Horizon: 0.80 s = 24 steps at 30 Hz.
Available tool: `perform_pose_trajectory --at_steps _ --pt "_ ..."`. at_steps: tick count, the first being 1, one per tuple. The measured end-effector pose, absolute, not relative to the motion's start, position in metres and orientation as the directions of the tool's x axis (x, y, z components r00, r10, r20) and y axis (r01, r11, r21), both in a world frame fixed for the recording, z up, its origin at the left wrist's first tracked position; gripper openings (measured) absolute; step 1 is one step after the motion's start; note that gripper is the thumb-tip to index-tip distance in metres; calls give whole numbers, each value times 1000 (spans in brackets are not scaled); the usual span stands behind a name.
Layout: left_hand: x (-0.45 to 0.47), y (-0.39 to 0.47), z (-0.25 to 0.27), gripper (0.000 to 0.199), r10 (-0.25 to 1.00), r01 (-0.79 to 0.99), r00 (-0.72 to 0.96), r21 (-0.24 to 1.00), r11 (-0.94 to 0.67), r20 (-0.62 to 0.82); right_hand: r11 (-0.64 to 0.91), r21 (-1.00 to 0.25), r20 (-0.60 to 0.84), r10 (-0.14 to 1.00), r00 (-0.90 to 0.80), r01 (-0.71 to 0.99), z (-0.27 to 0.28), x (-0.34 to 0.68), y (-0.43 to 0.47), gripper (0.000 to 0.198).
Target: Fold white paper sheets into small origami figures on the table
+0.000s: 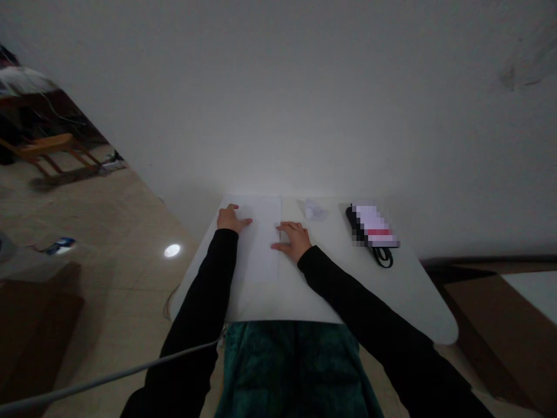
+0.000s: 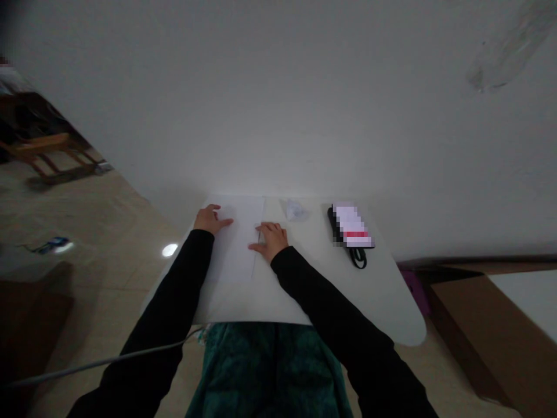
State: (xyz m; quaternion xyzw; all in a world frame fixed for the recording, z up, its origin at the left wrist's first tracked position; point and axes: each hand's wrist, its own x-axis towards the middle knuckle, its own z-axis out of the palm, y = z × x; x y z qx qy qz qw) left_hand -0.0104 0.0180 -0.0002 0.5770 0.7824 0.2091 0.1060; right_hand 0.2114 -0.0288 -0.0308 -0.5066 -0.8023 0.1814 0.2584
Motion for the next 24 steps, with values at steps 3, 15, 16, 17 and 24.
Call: perform_pose_trajectory --at_steps 3,15,16,17,24 --pt "-7 17 2 84 960 815 -279 531 233 6 370 -621 224 929 -295 691 -30 210 -28 60" --pt "-11 19 9 77 931 668 -362 683 294 -47 283 -717 168 957 -237 637 -29 211 -24 55" --pt "-12 20 9 74 931 632 -364 723 278 -40 281 -721 169 958 -232 633 -29 211 -24 55" --pt "-13 20 9 70 928 600 -372 755 264 -29 281 -725 172 958 -229 628 -30 212 -24 55" --pt "-12 14 15 26 974 610 -214 789 76 71 349 -805 283 937 -206 480 -42 215 -19 29"
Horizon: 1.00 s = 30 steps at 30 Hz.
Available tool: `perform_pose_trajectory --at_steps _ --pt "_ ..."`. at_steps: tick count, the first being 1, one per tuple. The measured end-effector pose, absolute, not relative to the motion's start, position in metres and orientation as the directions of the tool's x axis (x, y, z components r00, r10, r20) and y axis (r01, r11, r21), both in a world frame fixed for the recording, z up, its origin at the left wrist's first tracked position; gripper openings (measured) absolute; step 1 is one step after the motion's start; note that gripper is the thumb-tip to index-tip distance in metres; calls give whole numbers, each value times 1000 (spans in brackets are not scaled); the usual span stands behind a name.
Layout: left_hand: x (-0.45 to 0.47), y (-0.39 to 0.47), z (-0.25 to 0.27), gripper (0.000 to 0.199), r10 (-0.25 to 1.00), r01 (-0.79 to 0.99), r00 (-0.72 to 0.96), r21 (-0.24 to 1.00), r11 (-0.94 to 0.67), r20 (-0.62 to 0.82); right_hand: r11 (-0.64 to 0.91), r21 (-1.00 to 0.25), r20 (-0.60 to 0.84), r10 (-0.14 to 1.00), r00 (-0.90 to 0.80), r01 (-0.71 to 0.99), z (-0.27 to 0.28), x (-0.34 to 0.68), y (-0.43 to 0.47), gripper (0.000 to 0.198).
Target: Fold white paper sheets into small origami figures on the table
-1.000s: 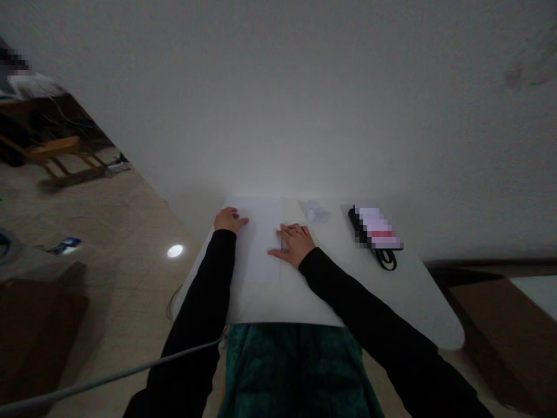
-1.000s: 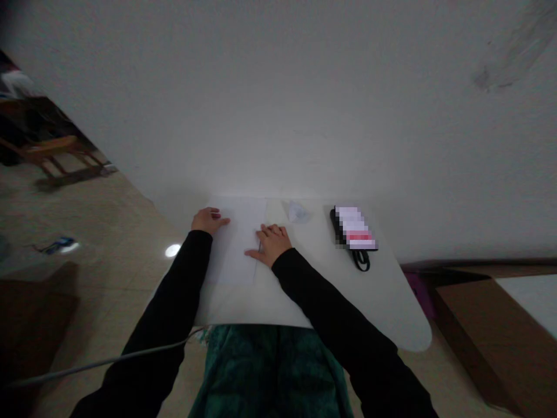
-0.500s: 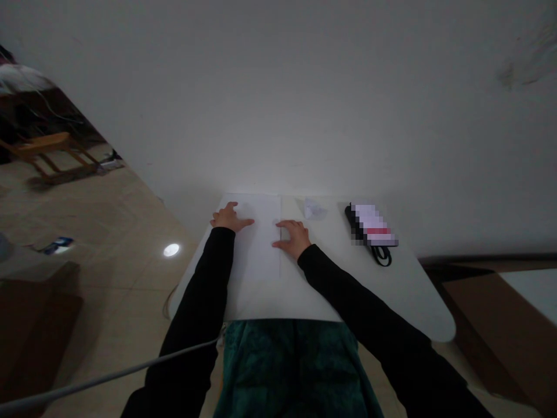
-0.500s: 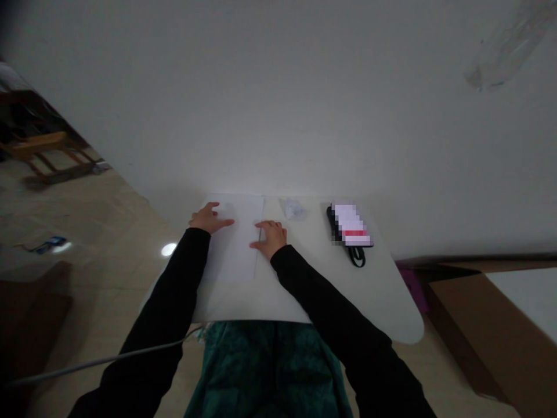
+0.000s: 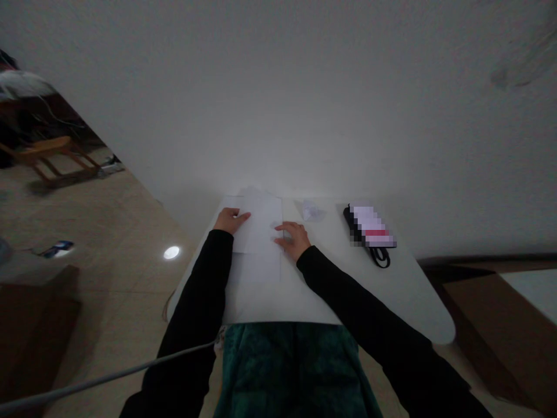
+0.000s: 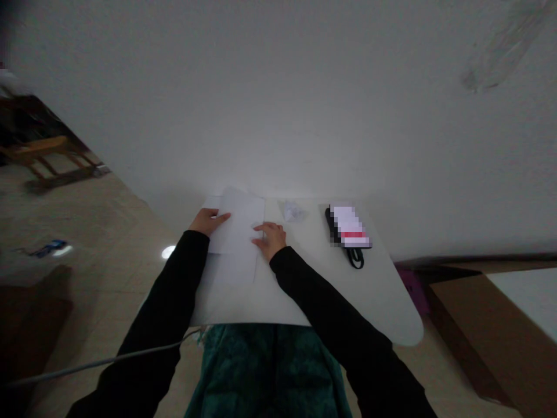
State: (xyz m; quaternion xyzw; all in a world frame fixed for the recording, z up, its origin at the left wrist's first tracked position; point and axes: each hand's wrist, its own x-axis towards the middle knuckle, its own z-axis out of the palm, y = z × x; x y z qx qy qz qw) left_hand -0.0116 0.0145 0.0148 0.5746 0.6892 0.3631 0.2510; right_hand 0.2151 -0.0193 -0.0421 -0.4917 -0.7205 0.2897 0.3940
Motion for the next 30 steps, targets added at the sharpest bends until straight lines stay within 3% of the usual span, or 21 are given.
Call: perform_pose_trajectory --at_steps 2,6,8,10,15,18,21,24,28,30 --pt "-10 14 16 27 967 517 -243 854 59 80 384 -875 349 922 -167 293 -48 216 -14 23" --pt "-1 15 17 24 923 7 -384 999 50 -43 309 -930 335 935 -113 -200 -52 216 -6 52" --pt "10 15 19 24 945 -241 -315 970 16 -94 214 -914 279 948 -150 -345 -48 214 -4 75" --pt "26 11 21 27 981 -357 -171 934 29 -96 167 -904 261 945 -197 -395 -41 212 -5 83" --pt "76 -6 14 28 983 -371 185 926 61 9 273 -877 335 937 -96 -395 -23 214 -6 73" --pt "97 -13 0 34 968 -309 251 950 52 29 285 -880 270 958 94 -380 -15 224 -4 65" --pt "102 -12 -11 43 959 -166 279 986 11 36 226 -873 134 963 233 -432 -6 235 0 57" --pt "93 -6 -9 40 960 -45 279 999 -20 31 228 -848 94 953 289 -478 2 245 3 52" --pt "77 -1 11 52 977 -118 201 992 -43 66 225 -874 105 953 286 -430 10 258 5 51" --pt "75 -4 20 52 968 -98 164 980 -173 188 222 -913 127 952 280 -342 13 262 4 50"
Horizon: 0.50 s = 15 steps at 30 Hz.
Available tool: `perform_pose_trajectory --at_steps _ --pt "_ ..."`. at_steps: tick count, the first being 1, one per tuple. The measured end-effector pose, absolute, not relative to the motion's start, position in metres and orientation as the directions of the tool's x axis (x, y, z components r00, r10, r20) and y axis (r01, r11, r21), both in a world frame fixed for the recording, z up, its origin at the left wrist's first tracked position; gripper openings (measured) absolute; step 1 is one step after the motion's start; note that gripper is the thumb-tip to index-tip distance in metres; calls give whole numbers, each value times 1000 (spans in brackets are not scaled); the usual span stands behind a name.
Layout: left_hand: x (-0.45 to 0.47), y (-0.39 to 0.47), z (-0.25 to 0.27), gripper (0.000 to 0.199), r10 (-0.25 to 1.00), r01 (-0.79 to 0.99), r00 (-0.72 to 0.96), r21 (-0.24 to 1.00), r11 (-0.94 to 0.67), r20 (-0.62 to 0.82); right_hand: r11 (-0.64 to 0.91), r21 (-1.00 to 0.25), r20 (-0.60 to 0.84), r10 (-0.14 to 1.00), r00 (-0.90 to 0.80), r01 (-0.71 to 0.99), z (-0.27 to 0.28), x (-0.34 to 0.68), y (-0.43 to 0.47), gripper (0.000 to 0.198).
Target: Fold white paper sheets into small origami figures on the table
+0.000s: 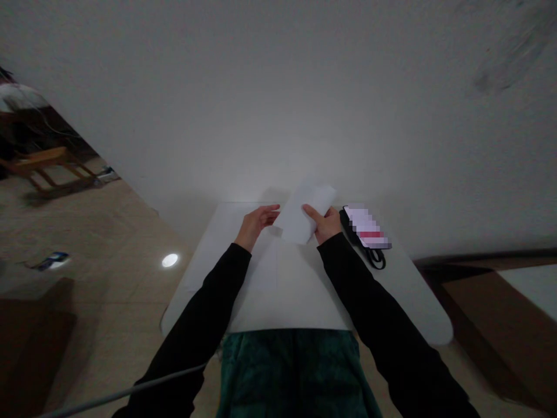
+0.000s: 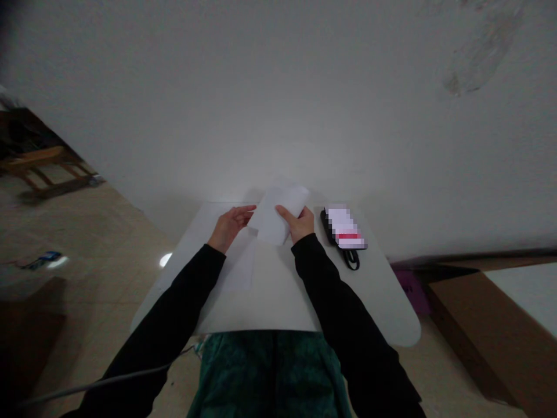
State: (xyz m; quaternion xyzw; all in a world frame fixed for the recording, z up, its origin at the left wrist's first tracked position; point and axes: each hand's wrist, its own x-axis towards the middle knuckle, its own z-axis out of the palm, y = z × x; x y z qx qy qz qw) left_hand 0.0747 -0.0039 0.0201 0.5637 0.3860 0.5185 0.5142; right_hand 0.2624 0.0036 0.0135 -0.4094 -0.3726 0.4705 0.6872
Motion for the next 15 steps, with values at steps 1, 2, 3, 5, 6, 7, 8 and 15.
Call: perform_pose_trajectory --at_steps 1,2,3,5,6,7,8,15 --pt "76 -7 23 48 950 -49 150 962 -268 273 225 -932 145 950 276 -283 15 264 2 49" --pt "78 -10 24 44 927 4 136 936 -353 349 233 -948 172 948 269 -218 17 264 0 48" --pt "81 -13 25 42 903 48 120 906 -421 414 249 -957 205 945 257 -150 18 263 -3 47" --pt "91 -19 23 41 872 69 91 871 -487 481 292 -956 280 934 220 -23 20 259 -9 42" --pt "95 -21 21 40 865 61 71 863 -501 497 316 -948 315 928 199 26 20 255 -12 40" --pt "99 -22 19 38 863 65 47 861 -505 503 339 -939 345 921 182 63 20 252 -14 38" --pt "102 -22 18 35 863 77 20 860 -504 505 363 -928 373 912 171 86 20 249 -17 37" --pt "112 -33 19 27 845 123 -130 854 -506 519 501 -865 501 865 34 18 18 245 -30 36"
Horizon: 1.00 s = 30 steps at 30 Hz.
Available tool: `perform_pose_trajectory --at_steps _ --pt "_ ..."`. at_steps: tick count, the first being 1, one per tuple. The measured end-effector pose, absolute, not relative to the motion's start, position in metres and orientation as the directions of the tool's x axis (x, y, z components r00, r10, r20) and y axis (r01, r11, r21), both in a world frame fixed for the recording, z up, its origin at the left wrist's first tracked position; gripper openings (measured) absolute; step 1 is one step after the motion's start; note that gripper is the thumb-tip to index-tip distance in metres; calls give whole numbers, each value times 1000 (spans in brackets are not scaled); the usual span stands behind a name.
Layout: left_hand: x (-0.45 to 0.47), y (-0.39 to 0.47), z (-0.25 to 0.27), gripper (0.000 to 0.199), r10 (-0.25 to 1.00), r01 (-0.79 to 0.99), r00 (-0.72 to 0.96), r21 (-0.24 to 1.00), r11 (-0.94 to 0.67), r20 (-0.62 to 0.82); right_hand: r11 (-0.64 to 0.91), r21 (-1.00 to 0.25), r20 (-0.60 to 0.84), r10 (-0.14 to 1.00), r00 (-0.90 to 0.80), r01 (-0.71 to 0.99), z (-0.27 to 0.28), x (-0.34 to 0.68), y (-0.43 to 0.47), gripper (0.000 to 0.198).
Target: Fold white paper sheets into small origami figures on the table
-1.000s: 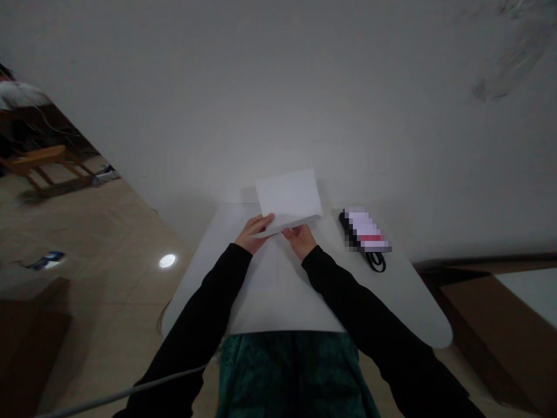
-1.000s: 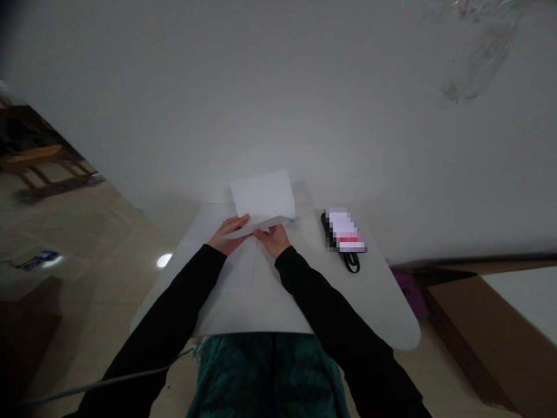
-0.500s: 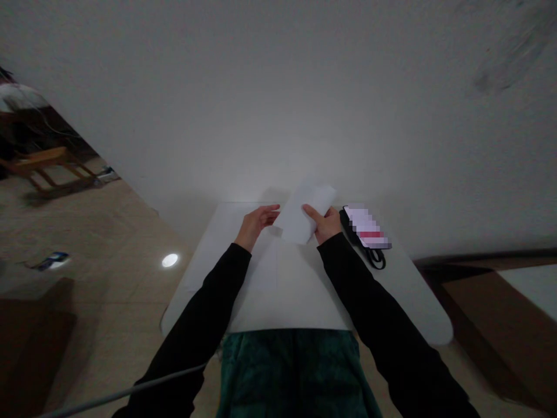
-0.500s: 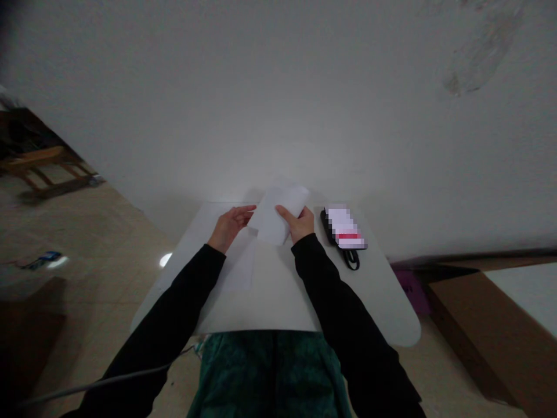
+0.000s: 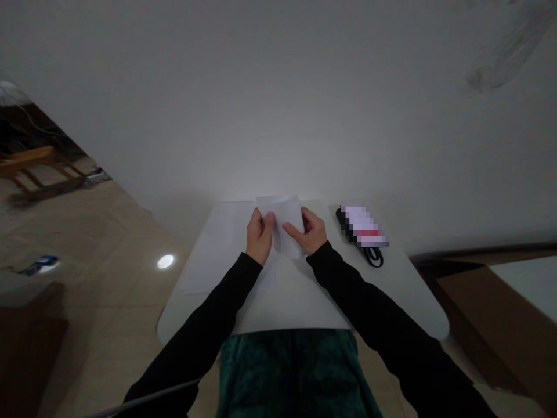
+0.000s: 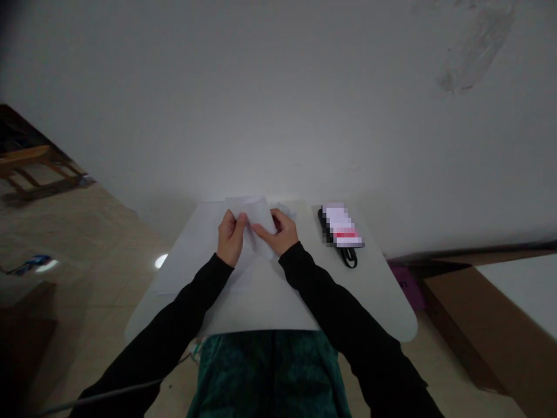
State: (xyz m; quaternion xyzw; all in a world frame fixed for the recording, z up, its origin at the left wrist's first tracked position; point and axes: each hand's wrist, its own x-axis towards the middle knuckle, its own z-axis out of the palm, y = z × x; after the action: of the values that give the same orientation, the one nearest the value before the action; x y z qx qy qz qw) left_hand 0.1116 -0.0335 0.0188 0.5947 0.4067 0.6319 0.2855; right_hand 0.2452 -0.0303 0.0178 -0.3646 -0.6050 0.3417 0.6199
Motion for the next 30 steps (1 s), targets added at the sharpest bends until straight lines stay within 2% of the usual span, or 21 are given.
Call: perform_pose_trajectory --at_steps 2,5,9,11,14,23,30 --pt "119 -40 18 26 859 146 -95 860 -488 504 460 -887 462 886 41 39 14 250 -33 36" --pt "135 -48 16 23 874 116 -35 870 -479 485 362 -931 365 921 139 44 7 255 -35 36" --pt "149 -51 19 22 878 102 -48 877 -470 476 418 -909 406 874 266 14 4 264 -38 38" --pt "151 -50 20 20 871 117 -67 871 -478 487 464 -886 452 862 228 1 5 269 -39 39" --pt "151 -48 19 20 864 147 -37 857 -493 503 452 -890 454 874 174 56 5 274 -40 37" --pt "156 -45 16 24 879 150 -14 870 -470 477 371 -925 379 890 253 81 1 272 -37 36" --pt "157 -45 14 22 873 147 -22 865 -479 487 364 -929 365 886 285 58 4 269 -37 33"
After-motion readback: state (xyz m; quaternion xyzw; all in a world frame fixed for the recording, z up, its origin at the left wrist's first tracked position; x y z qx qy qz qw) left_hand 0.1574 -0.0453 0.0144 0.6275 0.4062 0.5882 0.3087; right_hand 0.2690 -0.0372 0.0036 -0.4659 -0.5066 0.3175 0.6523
